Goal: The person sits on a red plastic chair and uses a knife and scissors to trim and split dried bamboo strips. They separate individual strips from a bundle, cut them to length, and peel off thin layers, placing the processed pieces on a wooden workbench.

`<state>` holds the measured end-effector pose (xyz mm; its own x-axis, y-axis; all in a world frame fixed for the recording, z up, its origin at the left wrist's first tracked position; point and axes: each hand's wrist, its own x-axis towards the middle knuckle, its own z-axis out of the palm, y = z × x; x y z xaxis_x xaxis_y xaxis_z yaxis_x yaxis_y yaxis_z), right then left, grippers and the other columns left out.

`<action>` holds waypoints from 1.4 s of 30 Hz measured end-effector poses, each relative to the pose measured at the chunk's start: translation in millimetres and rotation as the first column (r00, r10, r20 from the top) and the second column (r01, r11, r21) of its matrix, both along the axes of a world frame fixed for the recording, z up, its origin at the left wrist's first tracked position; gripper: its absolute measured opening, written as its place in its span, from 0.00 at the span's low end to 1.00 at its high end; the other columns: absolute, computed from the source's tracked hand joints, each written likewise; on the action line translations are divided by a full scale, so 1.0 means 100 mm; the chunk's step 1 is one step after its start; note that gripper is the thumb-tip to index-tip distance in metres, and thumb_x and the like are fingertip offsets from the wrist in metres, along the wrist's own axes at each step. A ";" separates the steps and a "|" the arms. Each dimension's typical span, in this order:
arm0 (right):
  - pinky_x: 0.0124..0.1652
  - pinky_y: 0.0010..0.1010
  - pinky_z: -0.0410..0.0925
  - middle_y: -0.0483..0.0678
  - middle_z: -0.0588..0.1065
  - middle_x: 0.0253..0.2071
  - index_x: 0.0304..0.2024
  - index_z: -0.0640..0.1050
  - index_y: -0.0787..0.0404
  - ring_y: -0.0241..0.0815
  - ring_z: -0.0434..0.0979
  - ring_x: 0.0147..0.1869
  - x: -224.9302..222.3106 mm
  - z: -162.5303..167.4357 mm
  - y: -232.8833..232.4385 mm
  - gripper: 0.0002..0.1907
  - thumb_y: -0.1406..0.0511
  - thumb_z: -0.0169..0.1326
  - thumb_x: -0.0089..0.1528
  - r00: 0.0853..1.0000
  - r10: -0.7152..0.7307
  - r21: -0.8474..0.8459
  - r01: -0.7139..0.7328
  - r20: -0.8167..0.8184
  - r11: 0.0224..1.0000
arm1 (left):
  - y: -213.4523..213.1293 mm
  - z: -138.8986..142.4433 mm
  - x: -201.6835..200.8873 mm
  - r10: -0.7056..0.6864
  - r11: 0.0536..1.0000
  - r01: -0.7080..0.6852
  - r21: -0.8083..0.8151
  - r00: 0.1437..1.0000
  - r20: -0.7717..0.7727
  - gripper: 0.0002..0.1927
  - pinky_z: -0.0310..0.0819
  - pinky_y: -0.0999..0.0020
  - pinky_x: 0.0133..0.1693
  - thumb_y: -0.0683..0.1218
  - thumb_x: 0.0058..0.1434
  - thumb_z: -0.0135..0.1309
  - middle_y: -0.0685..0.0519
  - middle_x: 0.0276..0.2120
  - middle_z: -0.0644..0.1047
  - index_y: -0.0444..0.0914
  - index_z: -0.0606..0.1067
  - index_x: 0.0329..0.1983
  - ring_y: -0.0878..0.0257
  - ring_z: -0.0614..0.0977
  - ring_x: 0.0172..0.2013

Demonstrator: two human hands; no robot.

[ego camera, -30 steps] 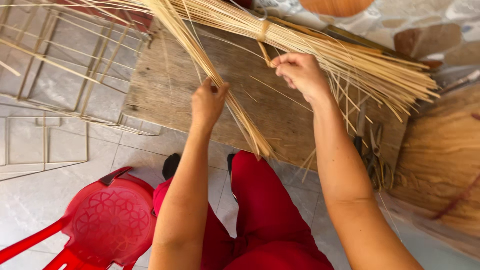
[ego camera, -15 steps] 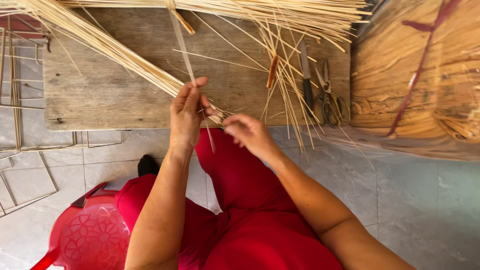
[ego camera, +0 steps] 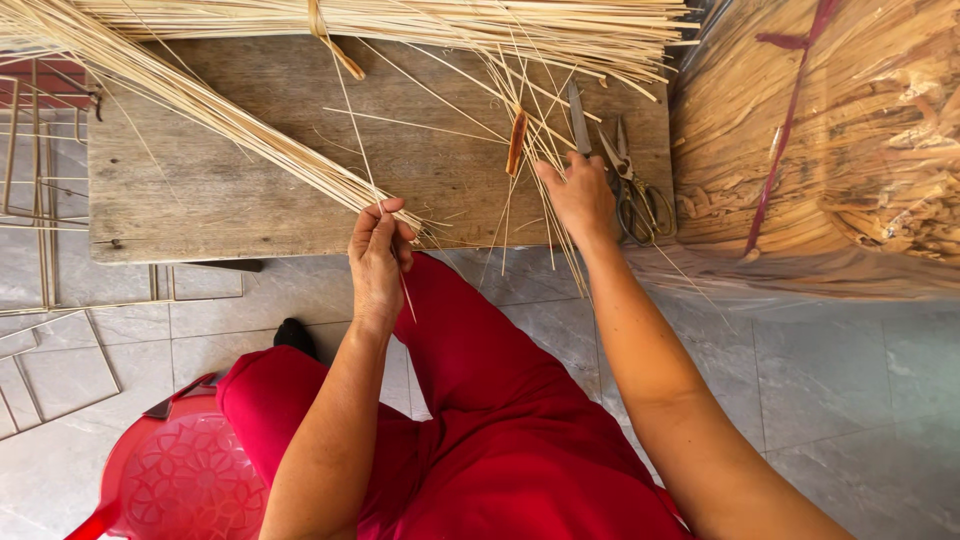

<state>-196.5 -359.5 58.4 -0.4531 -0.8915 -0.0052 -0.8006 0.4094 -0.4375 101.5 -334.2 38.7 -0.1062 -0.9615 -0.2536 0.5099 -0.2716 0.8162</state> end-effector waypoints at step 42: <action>0.25 0.22 0.74 0.44 0.80 0.33 0.48 0.79 0.60 0.29 0.79 0.27 1.22 -0.22 -0.30 0.10 0.67 0.54 0.65 0.712 0.275 0.030 -0.383 0.647 0.923 | -0.82 -0.26 -0.33 -0.266 0.964 0.245 0.103 0.869 0.417 0.22 0.81 0.72 0.30 0.60 0.67 0.47 0.52 0.28 0.81 0.38 0.80 0.43 0.67 0.82 0.27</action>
